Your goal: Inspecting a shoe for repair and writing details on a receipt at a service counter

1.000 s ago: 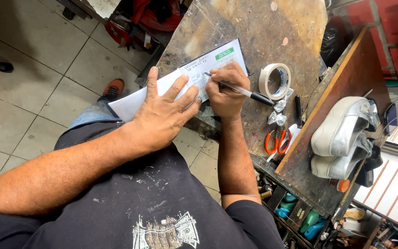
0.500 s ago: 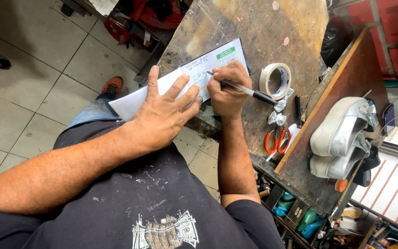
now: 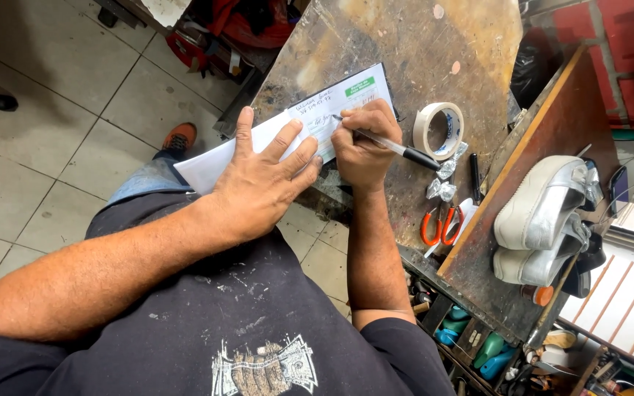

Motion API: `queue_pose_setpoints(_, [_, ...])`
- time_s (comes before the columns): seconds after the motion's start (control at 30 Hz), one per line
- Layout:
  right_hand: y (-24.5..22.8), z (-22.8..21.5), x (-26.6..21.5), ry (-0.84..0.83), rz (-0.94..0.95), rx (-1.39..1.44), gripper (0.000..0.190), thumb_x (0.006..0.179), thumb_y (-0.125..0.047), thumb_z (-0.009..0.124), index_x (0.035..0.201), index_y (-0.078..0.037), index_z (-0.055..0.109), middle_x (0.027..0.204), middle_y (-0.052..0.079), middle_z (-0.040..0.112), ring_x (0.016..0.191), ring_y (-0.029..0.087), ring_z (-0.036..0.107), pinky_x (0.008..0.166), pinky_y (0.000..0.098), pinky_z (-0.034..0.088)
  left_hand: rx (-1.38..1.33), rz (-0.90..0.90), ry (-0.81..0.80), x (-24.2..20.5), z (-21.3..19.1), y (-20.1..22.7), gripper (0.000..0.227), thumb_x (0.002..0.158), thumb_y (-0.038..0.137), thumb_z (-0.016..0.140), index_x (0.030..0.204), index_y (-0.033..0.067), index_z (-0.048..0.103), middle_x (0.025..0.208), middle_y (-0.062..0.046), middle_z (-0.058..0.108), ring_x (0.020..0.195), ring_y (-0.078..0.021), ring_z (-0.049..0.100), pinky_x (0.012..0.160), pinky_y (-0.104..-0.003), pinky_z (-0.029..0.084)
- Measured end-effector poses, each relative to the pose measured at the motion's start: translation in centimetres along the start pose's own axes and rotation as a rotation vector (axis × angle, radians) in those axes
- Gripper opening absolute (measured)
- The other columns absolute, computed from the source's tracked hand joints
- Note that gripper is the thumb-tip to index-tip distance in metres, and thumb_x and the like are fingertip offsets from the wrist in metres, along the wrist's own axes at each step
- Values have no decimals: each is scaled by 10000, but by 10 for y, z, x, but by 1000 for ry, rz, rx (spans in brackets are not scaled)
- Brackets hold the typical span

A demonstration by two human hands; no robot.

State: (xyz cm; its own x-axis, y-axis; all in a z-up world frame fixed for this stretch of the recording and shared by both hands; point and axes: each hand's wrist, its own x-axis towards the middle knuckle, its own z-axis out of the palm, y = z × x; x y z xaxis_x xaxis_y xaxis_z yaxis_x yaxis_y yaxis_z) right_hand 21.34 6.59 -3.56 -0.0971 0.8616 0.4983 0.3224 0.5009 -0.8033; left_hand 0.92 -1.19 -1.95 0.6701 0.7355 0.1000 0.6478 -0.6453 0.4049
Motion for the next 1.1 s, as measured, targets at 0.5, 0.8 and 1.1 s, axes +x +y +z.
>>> queue_pose_setpoints(0.5, [1, 0, 2, 23, -20, 12, 209, 682, 140, 662, 732, -61, 631, 777, 121, 615, 671, 189, 620, 557, 261, 457, 13, -4, -25, 2, -4, -1, 578, 853, 82, 653, 1418, 80, 536, 1505, -217, 429, 1475, -447, 242, 1039, -899, 6])
queue_pose_setpoints(0.8, [1, 3, 1, 59, -4, -50, 188, 688, 132, 674, 721, -43, 612, 760, 132, 617, 707, 233, 663, 619, 282, 496, 5, -7, -86, 2, -8, 0, 589, 854, 83, 635, 1433, 89, 530, 1521, -215, 445, 1488, -449, 240, 1023, -910, -3])
queue_pose_setpoints(1.1, [-5, 4, 5, 29, -55, -22, 198, 696, 131, 648, 723, -63, 616, 791, 121, 636, 660, 175, 603, 553, 248, 425, 24, 1, -59, 2, -2, -1, 591, 850, 85, 639, 1431, 77, 534, 1528, -218, 432, 1484, -451, 226, 1024, -911, -10])
